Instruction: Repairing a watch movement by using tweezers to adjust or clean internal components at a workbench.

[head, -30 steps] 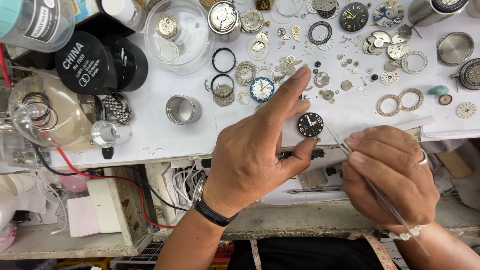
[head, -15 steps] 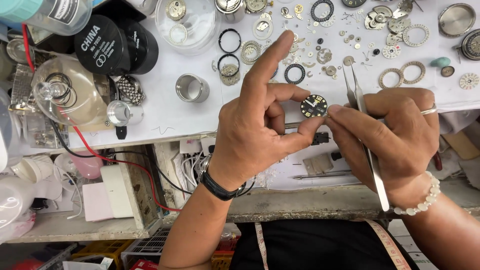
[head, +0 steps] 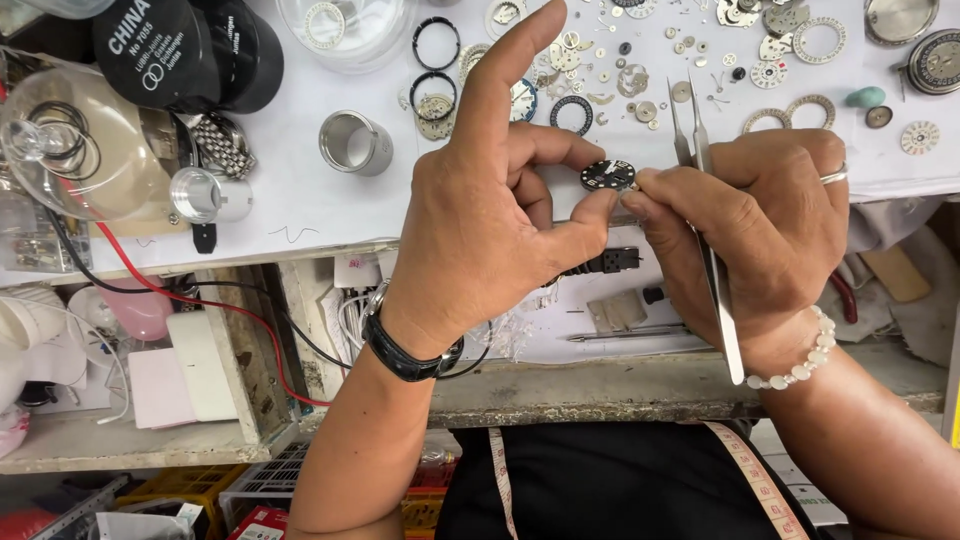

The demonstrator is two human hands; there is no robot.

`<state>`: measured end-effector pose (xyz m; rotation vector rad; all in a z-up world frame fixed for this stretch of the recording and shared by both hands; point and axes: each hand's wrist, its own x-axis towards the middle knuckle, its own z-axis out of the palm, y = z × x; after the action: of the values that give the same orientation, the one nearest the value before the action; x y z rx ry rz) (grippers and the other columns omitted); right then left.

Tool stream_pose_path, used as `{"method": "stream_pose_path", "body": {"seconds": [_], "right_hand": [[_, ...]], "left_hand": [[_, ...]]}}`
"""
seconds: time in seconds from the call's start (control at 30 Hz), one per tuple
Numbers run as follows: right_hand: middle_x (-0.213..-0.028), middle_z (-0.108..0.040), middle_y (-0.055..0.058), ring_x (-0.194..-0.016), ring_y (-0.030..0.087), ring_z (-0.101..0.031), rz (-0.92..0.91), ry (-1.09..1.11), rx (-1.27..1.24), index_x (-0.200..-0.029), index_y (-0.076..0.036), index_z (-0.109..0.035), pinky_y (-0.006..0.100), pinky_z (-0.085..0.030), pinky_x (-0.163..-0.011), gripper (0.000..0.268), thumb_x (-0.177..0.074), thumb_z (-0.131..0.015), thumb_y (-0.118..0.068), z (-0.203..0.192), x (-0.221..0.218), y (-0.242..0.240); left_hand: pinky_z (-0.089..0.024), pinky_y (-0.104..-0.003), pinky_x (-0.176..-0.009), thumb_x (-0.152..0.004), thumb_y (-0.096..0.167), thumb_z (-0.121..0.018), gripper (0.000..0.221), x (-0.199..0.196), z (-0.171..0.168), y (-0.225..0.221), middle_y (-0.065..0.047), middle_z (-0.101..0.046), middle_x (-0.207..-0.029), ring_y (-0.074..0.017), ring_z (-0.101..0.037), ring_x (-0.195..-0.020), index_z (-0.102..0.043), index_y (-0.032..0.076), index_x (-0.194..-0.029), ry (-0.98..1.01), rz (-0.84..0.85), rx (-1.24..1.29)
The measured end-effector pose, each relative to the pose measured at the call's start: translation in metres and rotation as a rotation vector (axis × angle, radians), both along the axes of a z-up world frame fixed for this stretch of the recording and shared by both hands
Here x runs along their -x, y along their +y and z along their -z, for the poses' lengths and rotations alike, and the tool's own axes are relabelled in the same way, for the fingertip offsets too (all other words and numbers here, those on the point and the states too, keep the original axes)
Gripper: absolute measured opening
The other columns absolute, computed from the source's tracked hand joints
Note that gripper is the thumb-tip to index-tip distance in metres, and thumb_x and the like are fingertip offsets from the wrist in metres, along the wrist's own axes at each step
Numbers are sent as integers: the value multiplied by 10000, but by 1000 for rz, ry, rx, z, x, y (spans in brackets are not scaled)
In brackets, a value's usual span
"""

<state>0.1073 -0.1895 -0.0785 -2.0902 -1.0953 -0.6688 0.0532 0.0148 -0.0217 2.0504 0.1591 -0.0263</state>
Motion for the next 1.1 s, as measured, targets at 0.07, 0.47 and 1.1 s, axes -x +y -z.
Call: {"method": "stream_pose_path", "body": {"seconds": [0.07, 0.47, 1.1], "right_hand": [[-940, -558, 166, -842, 331, -525, 14, -8, 19, -1107, -8, -776, 446, -404, -817, 148, -1100, -772, -156, 1, 0, 0], [-887, -537, 143, -862, 330, -513, -8, 11, -14, -1085, -13, -757, 455, -413, -831, 136, -1070, -810, -137, -3, 0, 3], [-906, -556, 134, -822, 291, -545, -66, 74, -62, -1104, -7, -728, 422, -388, -801, 202, -1029, -888, -106, -2, -3, -10]], "left_hand": [[-634, -144, -688, -913, 210, -839, 884, 0, -2, -1, 70, -871, -1083, 10, -617, -547, -262, 295, -1578, 1, -14, -5], [-615, -132, -674, -890, 151, -809, 853, -1, -6, -3, 62, -867, -1058, 11, -598, -523, -298, 280, -1560, 3, -25, 12], [-593, -141, -643, -887, 101, -799, 858, -4, -9, -9, 32, -863, -1078, 9, -543, -520, -299, 263, -1565, 12, -28, 1]]}}
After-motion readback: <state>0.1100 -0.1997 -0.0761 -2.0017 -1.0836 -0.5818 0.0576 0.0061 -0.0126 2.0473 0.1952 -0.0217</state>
